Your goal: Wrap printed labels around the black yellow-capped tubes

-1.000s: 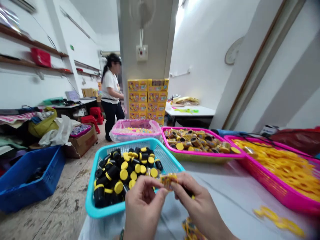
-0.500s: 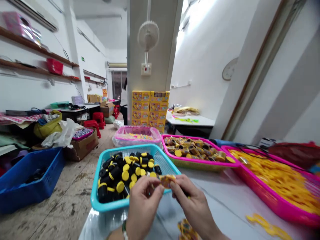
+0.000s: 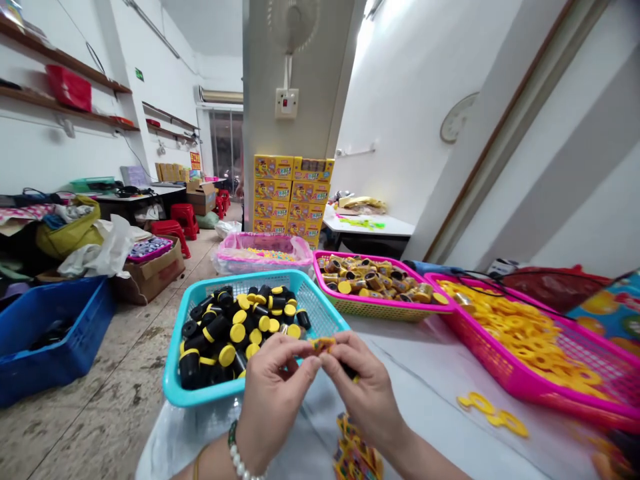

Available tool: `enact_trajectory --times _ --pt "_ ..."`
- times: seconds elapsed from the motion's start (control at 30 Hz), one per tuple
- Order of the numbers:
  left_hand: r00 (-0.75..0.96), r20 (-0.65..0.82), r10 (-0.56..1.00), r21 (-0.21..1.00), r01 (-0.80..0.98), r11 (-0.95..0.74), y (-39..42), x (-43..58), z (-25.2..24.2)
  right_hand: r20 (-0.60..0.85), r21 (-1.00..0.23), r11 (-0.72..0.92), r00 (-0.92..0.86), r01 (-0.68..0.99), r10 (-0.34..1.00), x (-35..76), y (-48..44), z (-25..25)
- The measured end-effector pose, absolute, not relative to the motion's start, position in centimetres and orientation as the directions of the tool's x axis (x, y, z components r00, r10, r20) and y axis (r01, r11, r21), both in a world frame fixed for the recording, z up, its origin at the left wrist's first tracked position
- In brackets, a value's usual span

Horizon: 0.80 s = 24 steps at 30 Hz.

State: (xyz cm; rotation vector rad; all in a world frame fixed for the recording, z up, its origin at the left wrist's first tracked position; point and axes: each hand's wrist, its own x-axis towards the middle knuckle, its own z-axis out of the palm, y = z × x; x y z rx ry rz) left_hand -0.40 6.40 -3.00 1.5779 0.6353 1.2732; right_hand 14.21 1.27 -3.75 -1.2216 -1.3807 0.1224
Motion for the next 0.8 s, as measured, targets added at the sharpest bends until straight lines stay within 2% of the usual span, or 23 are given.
enact_trajectory --times 0.1,0.27,0.37,0.5,0.67,0.8 --pt "0.316 0.361 0.877 0.931 -0.177 -0.319 6.6 -0.2 -3.3 0.686 -0.652 0.449 0.223 0.611 0.693 14.0 1.1 -3.7" --pt "0.402 0.103 0.910 0.972 -0.236 -0.005 7.1 -0.2 -2.8 0.724 -0.618 0.465 0.228 0.634 0.651 14.2 1.0 -3.6" --pt "0.500 0.067 0.863 0.960 -0.267 0.080 7.2 -0.4 -2.1 0.736 -0.620 0.492 0.235 0.610 0.635 14.1 0.9 -3.6" --pt "0.528 0.072 0.846 0.958 -0.274 0.089 7.3 -0.4 -1.7 0.686 -0.681 0.476 0.257 0.556 0.681 13.9 0.7 -3.4" --pt "0.548 0.066 0.834 0.946 -0.300 0.122 7.2 -0.5 -1.9 0.512 -0.837 0.412 0.251 0.361 0.821 13.8 0.5 -3.0" --pt "0.524 0.109 0.845 0.963 -0.265 0.040 7.0 -0.9 -1.7 0.491 -0.841 0.383 0.243 0.382 0.837 14.1 0.5 -2.5"
